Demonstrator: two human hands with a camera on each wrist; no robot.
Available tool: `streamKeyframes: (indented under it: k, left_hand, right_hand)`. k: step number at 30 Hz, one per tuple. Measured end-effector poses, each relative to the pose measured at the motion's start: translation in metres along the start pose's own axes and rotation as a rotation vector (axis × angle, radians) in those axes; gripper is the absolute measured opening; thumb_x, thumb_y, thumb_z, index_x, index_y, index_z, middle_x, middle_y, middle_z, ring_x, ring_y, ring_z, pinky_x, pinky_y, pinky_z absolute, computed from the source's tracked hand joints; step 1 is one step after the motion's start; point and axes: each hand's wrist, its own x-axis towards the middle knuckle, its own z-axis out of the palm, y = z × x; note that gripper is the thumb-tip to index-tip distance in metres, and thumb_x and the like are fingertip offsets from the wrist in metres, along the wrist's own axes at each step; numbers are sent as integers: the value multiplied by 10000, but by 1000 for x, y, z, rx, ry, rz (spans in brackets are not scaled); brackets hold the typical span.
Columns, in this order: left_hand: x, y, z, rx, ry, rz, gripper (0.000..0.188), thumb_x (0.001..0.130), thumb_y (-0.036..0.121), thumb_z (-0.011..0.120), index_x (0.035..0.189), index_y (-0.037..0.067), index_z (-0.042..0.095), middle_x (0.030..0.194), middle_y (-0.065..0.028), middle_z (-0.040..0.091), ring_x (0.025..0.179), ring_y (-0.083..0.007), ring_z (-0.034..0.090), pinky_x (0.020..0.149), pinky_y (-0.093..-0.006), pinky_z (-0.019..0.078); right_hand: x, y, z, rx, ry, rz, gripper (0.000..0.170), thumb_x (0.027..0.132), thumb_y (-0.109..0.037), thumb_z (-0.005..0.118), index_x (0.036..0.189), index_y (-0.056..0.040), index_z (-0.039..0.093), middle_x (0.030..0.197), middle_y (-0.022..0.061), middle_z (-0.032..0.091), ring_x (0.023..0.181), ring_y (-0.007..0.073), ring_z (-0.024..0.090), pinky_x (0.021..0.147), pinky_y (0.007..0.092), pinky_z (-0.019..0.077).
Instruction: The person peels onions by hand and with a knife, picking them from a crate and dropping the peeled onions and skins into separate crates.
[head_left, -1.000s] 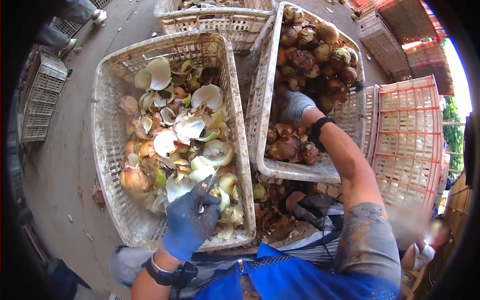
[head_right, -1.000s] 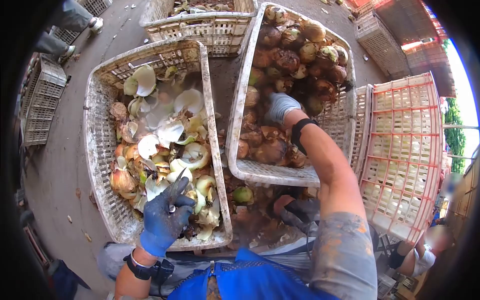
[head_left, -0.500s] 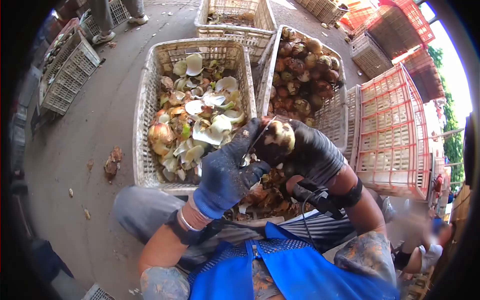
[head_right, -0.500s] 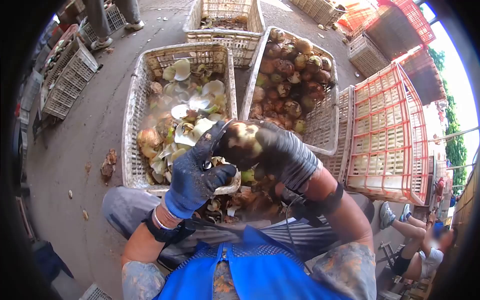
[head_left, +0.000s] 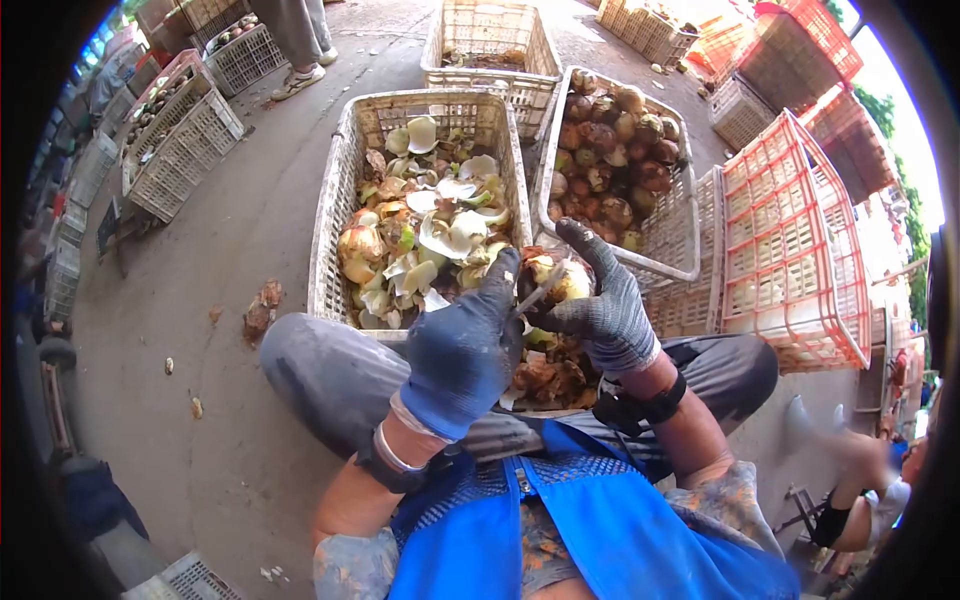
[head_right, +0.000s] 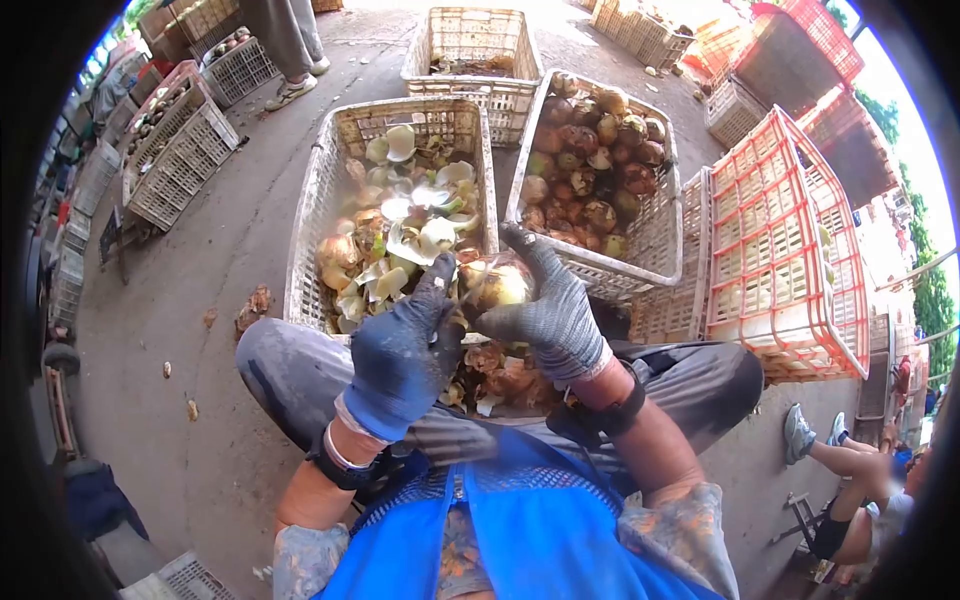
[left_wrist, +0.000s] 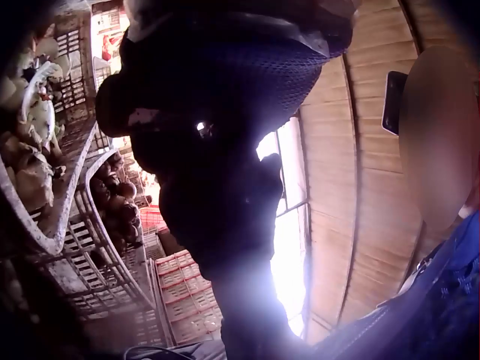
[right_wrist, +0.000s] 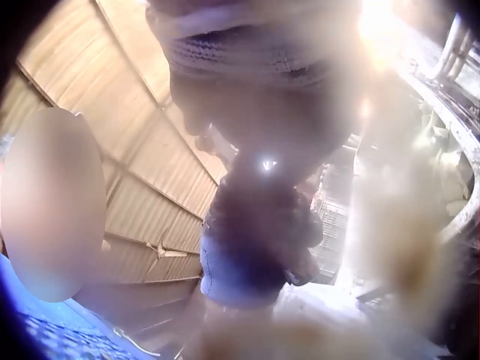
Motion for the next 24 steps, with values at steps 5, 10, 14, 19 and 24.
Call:
streamKeyframes:
  k: [5,10,14,19,24]
  left_hand:
    - [4,5,8,389,43,79,693,800,77,684,1472,12,528,699,-119,626,576,-289,635,524,-427,490]
    - [-8,-32,37,519,16,-31,715,772,63,675,1475,65,542,682,-116,614,570,-293,626,539,-433,496]
    - [-9,-44,41,385,-27,65,710,767,53,672,1465,64,546,717,-115,638,616,-293,646,554,-427,504]
    - [6,-38,42,379,29,107,645,830,99,639,1460,23,523,723,-139,666,613,-299,667,554,-430,512]
    - [-8,-79,28,334,-74,-461,511,861,116,648,1369,73,628,805,-200,723,682,-380,700,624,-456,563]
  right_hand:
    - [0,6,11,-367,97,-388,957,661,-32,868,1501,50,416,1277,117,631,1131,183,619,965,306,528]
    - [1,24,14,30,123,-43,852,681,-47,847,1443,37,476,1102,96,687,937,157,678,807,285,580]
    - [-1,30,11,235,97,57,802,720,-73,835,1434,23,481,1090,109,684,883,161,687,733,295,596]
    - [3,14,5,203,55,-6,882,713,-42,844,1497,4,442,1038,107,695,852,149,685,710,290,592]
    - [7,10,-24,357,83,-286,1135,613,-174,975,1560,-49,362,1107,125,697,936,216,713,821,349,618]
